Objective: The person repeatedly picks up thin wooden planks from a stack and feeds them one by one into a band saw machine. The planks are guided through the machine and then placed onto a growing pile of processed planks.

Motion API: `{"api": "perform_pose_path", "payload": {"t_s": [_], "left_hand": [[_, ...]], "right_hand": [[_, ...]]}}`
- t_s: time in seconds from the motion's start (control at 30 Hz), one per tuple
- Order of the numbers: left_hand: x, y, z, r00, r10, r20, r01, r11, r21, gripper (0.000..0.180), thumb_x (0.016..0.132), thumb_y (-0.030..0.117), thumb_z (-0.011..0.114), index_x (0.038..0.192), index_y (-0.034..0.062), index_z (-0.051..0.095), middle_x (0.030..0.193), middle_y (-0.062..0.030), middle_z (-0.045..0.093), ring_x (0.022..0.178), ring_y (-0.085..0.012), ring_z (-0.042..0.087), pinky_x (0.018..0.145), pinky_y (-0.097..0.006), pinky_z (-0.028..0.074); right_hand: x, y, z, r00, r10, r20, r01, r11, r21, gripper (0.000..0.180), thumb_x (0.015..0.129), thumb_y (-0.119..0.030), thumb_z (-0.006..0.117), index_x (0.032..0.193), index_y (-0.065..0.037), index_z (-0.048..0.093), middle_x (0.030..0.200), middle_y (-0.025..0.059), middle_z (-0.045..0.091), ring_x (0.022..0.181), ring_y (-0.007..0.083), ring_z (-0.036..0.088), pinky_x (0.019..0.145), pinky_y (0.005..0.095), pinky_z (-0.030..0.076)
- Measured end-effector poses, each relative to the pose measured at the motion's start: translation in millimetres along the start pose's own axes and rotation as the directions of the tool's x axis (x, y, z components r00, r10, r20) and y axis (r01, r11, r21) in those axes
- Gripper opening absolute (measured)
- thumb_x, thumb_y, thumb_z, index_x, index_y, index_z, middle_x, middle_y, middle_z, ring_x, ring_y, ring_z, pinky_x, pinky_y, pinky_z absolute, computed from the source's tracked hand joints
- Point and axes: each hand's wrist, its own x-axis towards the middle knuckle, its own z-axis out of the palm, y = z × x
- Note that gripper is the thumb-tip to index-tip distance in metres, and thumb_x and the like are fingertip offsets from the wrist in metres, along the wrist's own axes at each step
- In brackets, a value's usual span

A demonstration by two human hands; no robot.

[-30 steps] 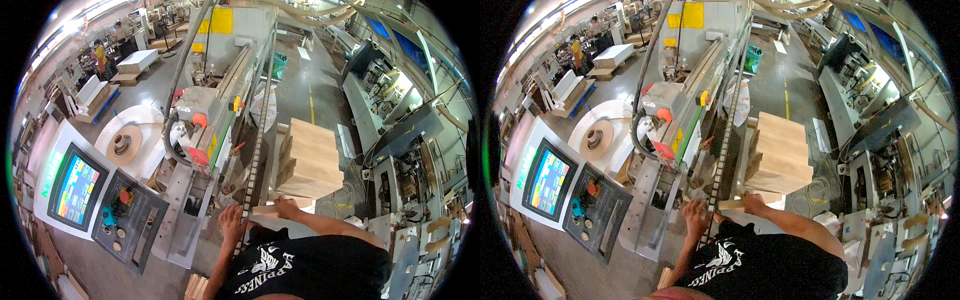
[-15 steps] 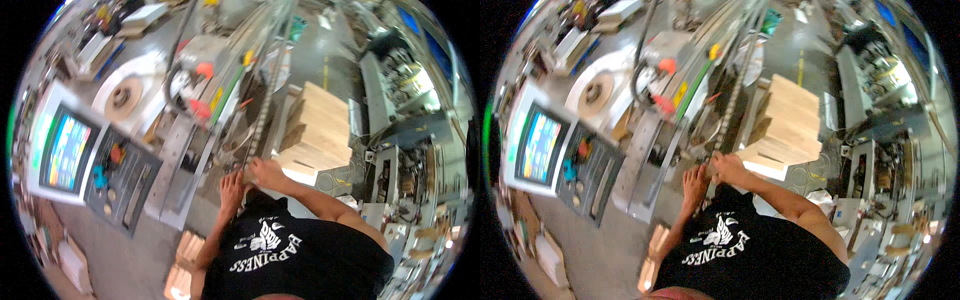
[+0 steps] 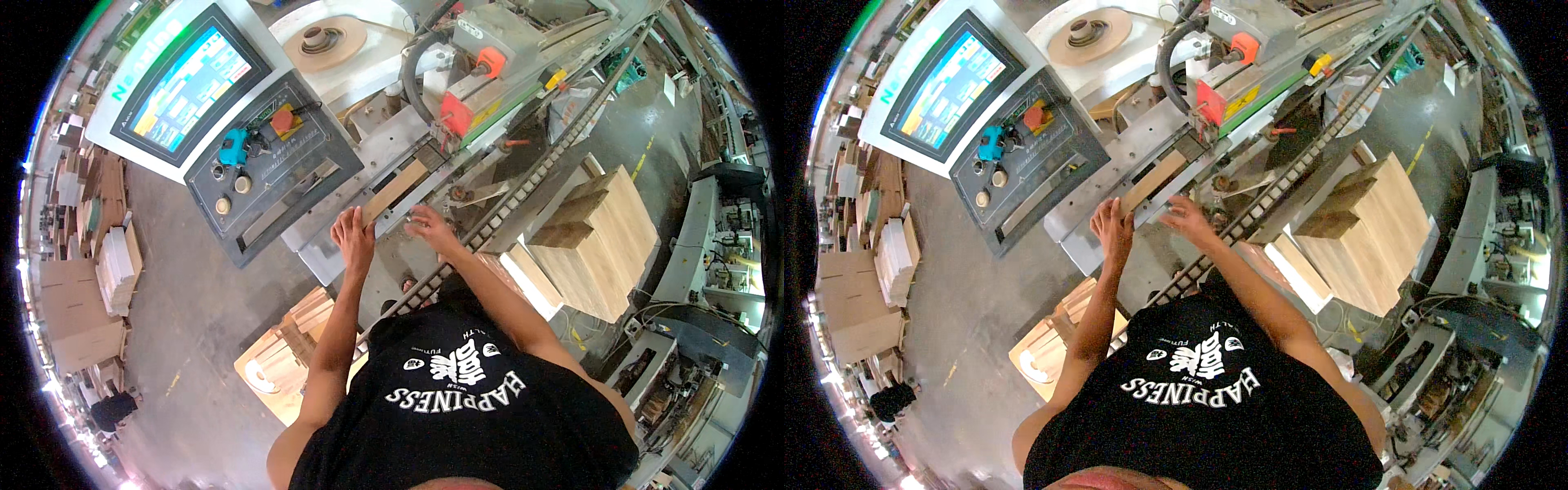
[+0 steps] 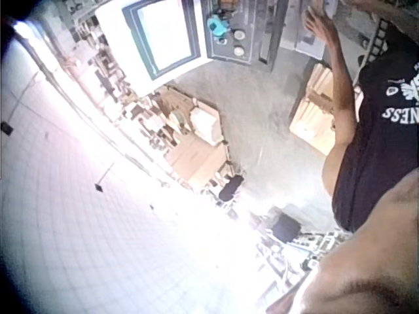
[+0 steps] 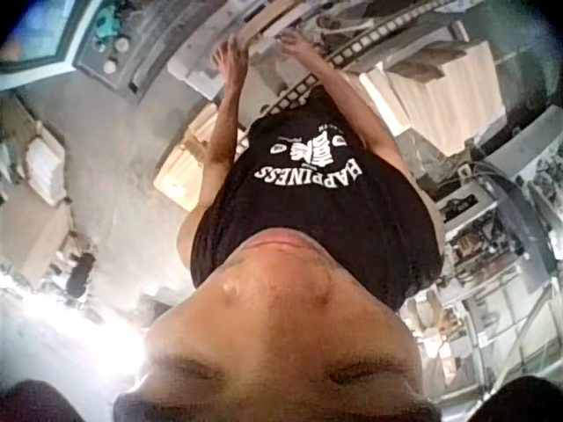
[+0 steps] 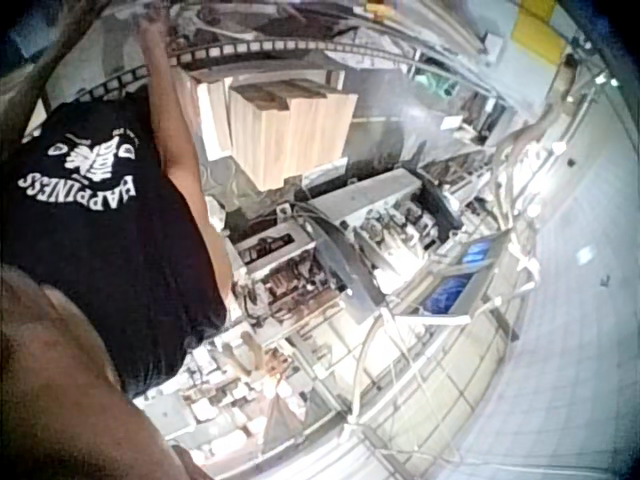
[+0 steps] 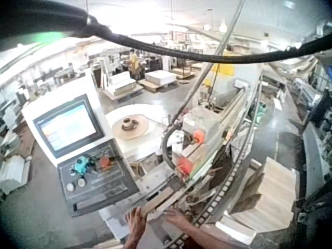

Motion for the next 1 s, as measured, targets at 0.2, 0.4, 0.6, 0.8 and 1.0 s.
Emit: {"api": "perform_pose_path", "payload": {"t_s": [0.2,0.4,0.6,0.8,1.0], "left_hand": [[33,-13,8,0.991,-0.091,-0.100,0.096,0.994,0.049,0.072,0.091,0.034,0.081,0.152,0.0108,0.052,0.155,-0.0166,0.047,0.148,-0.0394,0.038,0.125,-0.057,0.024],[32,-30,-16,0.993,-0.113,0.038,0.111,0.993,0.045,0.072,0.093,0.039,0.079,0.152,0.0096,0.051,0.152,-0.0210,0.046,0.148,-0.0439,0.035,0.126,-0.059,0.021],[39,-28,-19,0.953,-0.183,0.242,0.174,0.983,0.055,0.076,0.097,0.039,0.071,0.161,0.0103,0.042,0.161,-0.0252,0.039,0.152,-0.0468,0.030,0.128,-0.061,0.016],[64,5,9,0.966,-0.071,0.247,0.065,0.997,0.034,0.072,0.102,0.032,0.066,0.166,0.0150,0.037,0.172,-0.0207,0.027,0.153,-0.0455,0.029,0.129,-0.063,0.013],[96,38,28,0.947,0.030,0.318,-0.029,1.000,-0.008,0.054,0.106,0.018,0.062,0.159,0.0285,0.052,0.180,-0.0112,0.014,0.166,-0.0400,0.007,0.132,-0.062,0.003]], "right_hand": [[79,3,40,0.972,-0.196,0.128,0.158,0.952,0.262,0.031,0.108,-0.018,0.066,0.138,-0.014,0.058,0.159,0.0071,0.040,0.155,0.0202,0.030,0.130,0.0437,0.028],[117,16,42,0.964,-0.240,0.118,0.197,0.935,0.294,0.065,0.095,-0.043,0.077,0.151,-0.019,0.053,0.178,0.0135,-0.003,0.163,0.0250,0.011,0.132,0.0444,0.013],[112,14,49,0.983,-0.185,-0.002,0.170,0.899,0.404,0.032,0.111,-0.024,0.056,0.143,-0.017,0.054,0.163,-0.0018,0.037,0.158,0.0149,0.021,0.131,0.0390,0.017],[124,3,18,0.964,-0.260,-0.061,0.259,0.857,0.446,0.040,0.113,-0.034,0.053,0.148,-0.015,0.053,0.168,-0.0018,0.032,0.162,0.0159,0.015,0.133,0.0436,0.011],[142,-28,-7,0.941,-0.270,-0.203,0.334,0.832,0.442,0.027,0.112,-0.031,0.056,0.133,-0.015,0.061,0.160,0.0025,0.045,0.153,0.0214,0.036,0.130,0.0473,0.022]]}}
